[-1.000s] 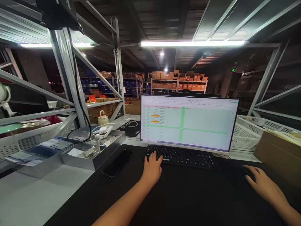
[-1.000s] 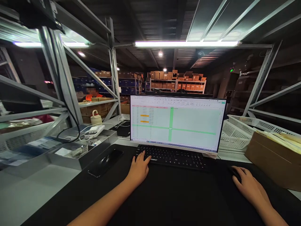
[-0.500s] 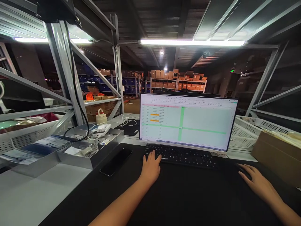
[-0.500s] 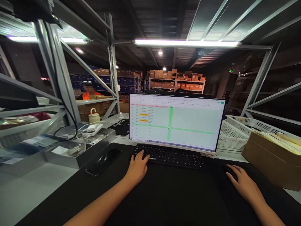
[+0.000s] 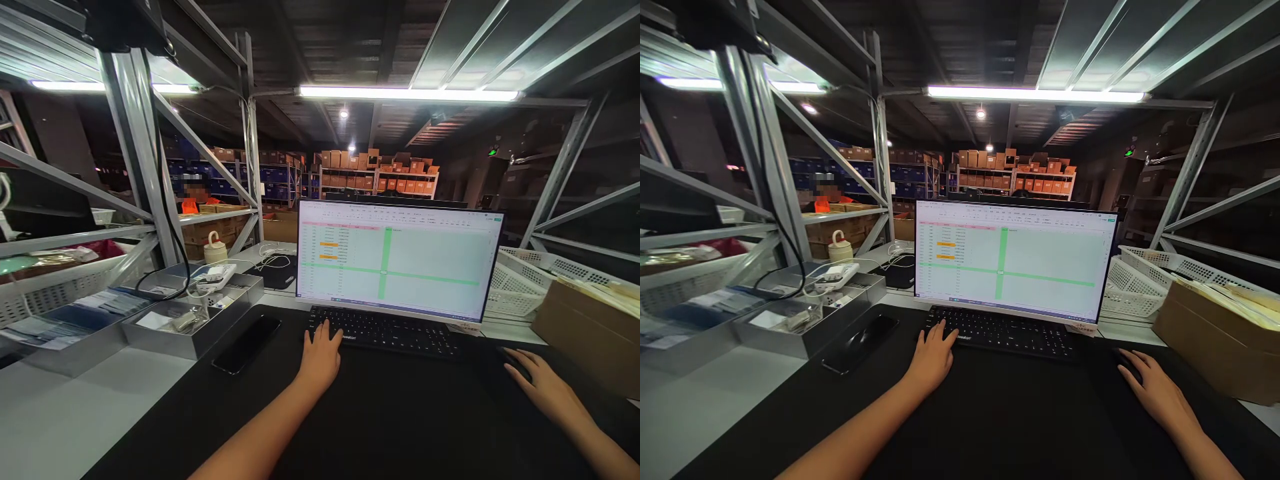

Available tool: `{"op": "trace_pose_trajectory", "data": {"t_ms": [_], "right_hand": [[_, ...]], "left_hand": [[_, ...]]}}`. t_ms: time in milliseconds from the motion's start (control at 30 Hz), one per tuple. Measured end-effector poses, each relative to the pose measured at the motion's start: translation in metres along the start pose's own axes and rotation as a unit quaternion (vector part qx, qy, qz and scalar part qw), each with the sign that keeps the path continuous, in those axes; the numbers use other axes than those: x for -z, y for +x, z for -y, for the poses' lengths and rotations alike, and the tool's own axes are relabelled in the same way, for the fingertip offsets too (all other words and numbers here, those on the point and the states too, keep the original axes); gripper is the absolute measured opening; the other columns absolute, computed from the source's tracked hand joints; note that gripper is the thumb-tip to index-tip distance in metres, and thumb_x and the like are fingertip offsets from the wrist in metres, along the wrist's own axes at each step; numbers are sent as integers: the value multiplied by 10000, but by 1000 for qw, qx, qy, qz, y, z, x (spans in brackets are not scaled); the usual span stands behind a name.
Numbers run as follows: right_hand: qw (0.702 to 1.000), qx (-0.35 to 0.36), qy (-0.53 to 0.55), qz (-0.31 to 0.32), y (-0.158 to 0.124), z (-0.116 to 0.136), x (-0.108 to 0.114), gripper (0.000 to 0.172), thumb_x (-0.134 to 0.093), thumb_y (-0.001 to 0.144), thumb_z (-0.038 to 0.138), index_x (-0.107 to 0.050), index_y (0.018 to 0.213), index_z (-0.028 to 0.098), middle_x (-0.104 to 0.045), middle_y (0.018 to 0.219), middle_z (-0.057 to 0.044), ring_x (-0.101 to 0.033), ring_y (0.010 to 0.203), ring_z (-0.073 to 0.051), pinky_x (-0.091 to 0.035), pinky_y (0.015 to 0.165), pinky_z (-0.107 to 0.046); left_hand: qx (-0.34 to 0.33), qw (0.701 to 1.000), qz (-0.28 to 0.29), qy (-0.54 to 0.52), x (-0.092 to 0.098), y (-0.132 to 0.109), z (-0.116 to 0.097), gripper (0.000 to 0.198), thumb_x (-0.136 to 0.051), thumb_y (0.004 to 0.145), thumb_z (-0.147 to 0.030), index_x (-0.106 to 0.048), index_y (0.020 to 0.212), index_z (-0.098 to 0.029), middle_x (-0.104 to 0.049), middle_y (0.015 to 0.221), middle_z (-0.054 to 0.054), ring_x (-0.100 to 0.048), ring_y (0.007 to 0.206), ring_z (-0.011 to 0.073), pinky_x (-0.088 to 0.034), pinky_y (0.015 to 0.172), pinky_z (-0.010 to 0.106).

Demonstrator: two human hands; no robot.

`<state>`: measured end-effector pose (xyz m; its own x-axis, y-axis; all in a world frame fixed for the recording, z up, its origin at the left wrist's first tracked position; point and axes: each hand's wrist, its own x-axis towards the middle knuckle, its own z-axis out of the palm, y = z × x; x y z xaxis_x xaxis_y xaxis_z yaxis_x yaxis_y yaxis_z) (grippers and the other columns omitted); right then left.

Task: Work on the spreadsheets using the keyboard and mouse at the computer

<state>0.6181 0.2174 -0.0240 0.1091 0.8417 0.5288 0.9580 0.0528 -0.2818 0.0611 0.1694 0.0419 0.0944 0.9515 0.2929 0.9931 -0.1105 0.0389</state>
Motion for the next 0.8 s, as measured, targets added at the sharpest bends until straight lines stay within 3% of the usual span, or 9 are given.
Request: {"op": "trace_pose_trajectory", "data": {"t_ms": [267,800], "right_hand": [[999,23,-3,-31,0,-1,-4,604,-419,873,651,-718,1227,263,-706,1230,-123,-675,1169,-322,-559,1001,-503],[999,24,6,-28,2,-18,-13,567,-447,881,627,-707,1244,278,-666,1269,-116,-644,1210,-314,-544,1013,-489]], "left_hand": [[0,1000,-7,-6,-1,-1,0,619,-448,882,-129,-496,1487,-251,-383,1633,181,-392,1489,344,-296,1206,627],[-3,1000,-3,5,5,-2,-2,607,-441,886,-119,-506,1477,-238,-400,1620,198,-414,1479,340,-317,1195,621]]}}
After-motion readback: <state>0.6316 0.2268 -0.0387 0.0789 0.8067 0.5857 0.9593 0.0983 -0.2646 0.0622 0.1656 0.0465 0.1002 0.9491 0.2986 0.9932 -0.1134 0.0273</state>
